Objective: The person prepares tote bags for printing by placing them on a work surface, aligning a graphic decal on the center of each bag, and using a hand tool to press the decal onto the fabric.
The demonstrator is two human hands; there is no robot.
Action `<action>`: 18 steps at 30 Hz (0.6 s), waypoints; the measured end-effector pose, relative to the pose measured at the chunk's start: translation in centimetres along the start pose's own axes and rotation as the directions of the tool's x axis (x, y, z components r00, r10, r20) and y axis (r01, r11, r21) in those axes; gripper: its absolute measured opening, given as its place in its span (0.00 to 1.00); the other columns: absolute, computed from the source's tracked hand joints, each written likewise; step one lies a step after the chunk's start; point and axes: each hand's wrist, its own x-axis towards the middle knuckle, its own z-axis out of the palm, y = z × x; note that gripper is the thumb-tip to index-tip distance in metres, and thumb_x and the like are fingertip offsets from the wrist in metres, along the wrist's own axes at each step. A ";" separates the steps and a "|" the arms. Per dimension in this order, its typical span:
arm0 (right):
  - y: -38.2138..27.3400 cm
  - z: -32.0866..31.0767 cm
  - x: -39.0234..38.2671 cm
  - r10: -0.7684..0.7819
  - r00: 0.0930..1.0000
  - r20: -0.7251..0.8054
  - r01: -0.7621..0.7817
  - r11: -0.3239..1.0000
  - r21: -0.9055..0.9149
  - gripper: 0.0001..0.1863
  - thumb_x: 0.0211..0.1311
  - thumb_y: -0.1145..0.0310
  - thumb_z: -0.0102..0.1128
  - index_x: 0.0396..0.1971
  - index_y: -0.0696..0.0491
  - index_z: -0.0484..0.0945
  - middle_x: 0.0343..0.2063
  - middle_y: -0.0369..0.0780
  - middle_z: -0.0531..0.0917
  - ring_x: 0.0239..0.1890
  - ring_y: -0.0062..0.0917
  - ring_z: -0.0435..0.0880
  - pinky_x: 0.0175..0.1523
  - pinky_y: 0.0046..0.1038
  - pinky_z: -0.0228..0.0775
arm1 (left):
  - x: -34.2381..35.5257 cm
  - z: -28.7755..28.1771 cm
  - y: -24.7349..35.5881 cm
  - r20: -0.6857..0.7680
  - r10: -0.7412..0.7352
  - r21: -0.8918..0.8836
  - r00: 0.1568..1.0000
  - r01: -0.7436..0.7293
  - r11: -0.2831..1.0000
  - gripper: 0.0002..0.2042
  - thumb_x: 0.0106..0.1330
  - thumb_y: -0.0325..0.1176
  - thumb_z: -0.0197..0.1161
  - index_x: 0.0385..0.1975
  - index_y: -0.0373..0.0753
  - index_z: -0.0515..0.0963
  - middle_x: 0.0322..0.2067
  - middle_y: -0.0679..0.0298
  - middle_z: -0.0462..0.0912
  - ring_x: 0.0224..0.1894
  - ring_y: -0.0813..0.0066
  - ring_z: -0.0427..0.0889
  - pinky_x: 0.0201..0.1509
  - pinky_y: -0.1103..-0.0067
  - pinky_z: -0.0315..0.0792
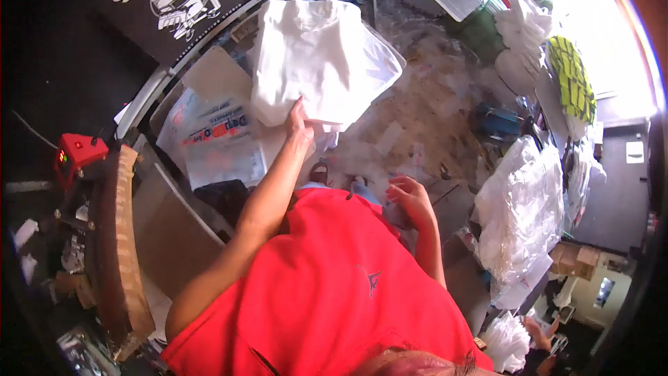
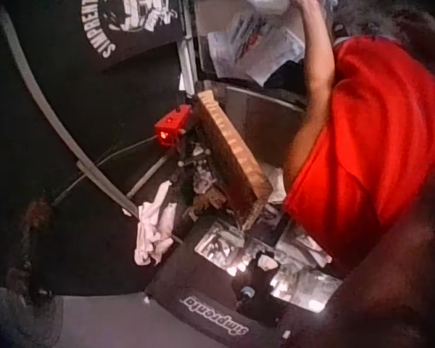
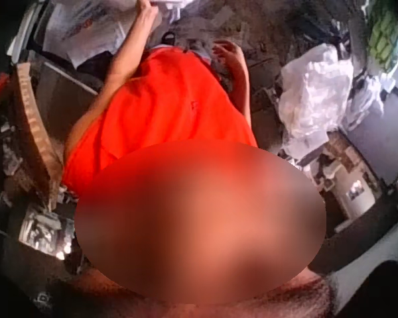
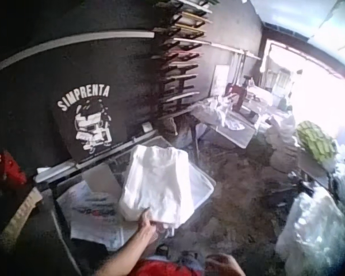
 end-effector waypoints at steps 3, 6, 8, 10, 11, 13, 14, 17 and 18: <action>0.0 -1.6 2.8 -0.014 1.000 0.027 0.015 0.998 -0.057 0.14 0.60 0.69 0.61 0.45 0.58 0.79 0.32 0.40 0.84 0.32 0.20 0.81 0.39 0.24 0.73 | 1.2 2.2 3.0 0.103 0.295 0.177 0.950 -0.309 0.935 0.23 0.55 0.31 0.69 0.51 0.32 0.73 0.48 0.59 0.78 0.51 0.65 0.77 0.55 0.72 0.71; -2.1 -2.7 5.0 -0.118 0.992 0.053 0.125 0.980 -0.156 0.15 0.59 0.69 0.62 0.44 0.59 0.79 0.31 0.39 0.84 0.30 0.20 0.80 0.37 0.23 0.72 | -2.5 9.3 8.5 0.232 0.508 0.297 0.829 -0.558 0.775 0.21 0.51 0.29 0.70 0.46 0.27 0.77 0.44 0.57 0.82 0.45 0.67 0.80 0.48 0.74 0.73; -3.4 -3.7 6.9 -0.284 0.958 0.038 0.286 0.949 -0.132 0.15 0.58 0.70 0.62 0.44 0.59 0.78 0.31 0.40 0.84 0.33 0.20 0.81 0.40 0.23 0.73 | -5.4 15.0 11.6 0.336 0.557 0.271 0.759 -0.645 0.714 0.25 0.51 0.28 0.70 0.50 0.30 0.74 0.47 0.58 0.79 0.48 0.67 0.78 0.50 0.72 0.72; -4.4 -4.5 8.9 -0.438 0.898 -0.048 0.426 0.891 -0.154 0.15 0.58 0.71 0.62 0.45 0.58 0.78 0.33 0.40 0.84 0.36 0.21 0.83 0.42 0.24 0.74 | -6.0 20.6 13.8 0.353 0.573 0.259 0.740 -0.665 0.700 0.27 0.49 0.31 0.72 0.51 0.30 0.73 0.46 0.57 0.79 0.47 0.67 0.78 0.46 0.71 0.73; -6.7 -4.1 9.0 -0.516 0.853 -0.078 0.489 0.843 -0.224 0.15 0.57 0.72 0.62 0.45 0.58 0.78 0.35 0.40 0.84 0.38 0.21 0.83 0.43 0.25 0.74 | -7.9 22.7 14.5 0.349 0.603 0.191 0.717 -0.685 0.703 0.28 0.48 0.32 0.72 0.51 0.30 0.73 0.45 0.57 0.79 0.47 0.67 0.78 0.45 0.71 0.73; -11.7 -4.5 9.0 -0.609 0.785 -0.110 0.567 0.779 -0.269 0.16 0.56 0.72 0.64 0.45 0.56 0.78 0.38 0.39 0.84 0.40 0.21 0.83 0.43 0.25 0.74 | -11.7 27.1 16.6 0.329 0.618 0.105 0.714 -0.678 0.728 0.28 0.49 0.33 0.71 0.52 0.30 0.72 0.46 0.57 0.78 0.47 0.67 0.78 0.45 0.71 0.74; -13.2 -5.2 9.2 -0.621 0.775 -0.122 0.583 0.776 -0.242 0.17 0.55 0.71 0.65 0.45 0.56 0.78 0.38 0.38 0.84 0.40 0.21 0.83 0.43 0.25 0.74 | -13.0 29.1 17.3 0.317 0.594 0.095 0.739 -0.648 0.755 0.28 0.50 0.32 0.70 0.52 0.30 0.71 0.47 0.57 0.78 0.48 0.66 0.78 0.46 0.72 0.74; -14.7 -6.7 10.1 -0.615 0.780 -0.112 0.576 0.777 -0.253 0.19 0.54 0.70 0.66 0.47 0.55 0.78 0.39 0.38 0.84 0.41 0.21 0.82 0.43 0.24 0.74 | -15.6 33.4 19.8 0.434 0.627 -0.086 0.647 -0.663 0.744 0.09 0.59 0.33 0.61 0.37 0.38 0.77 0.31 0.61 0.80 0.33 0.67 0.82 0.36 0.74 0.80; -15.2 -6.8 10.3 -0.611 0.786 -0.090 0.571 0.775 -0.272 0.20 0.54 0.69 0.67 0.48 0.54 0.77 0.39 0.38 0.84 0.41 0.21 0.82 0.43 0.24 0.74 | -16.1 34.0 21.4 0.505 0.610 -0.111 0.610 -0.655 0.747 0.08 0.60 0.33 0.60 0.36 0.39 0.77 0.31 0.60 0.80 0.33 0.67 0.82 0.36 0.73 0.80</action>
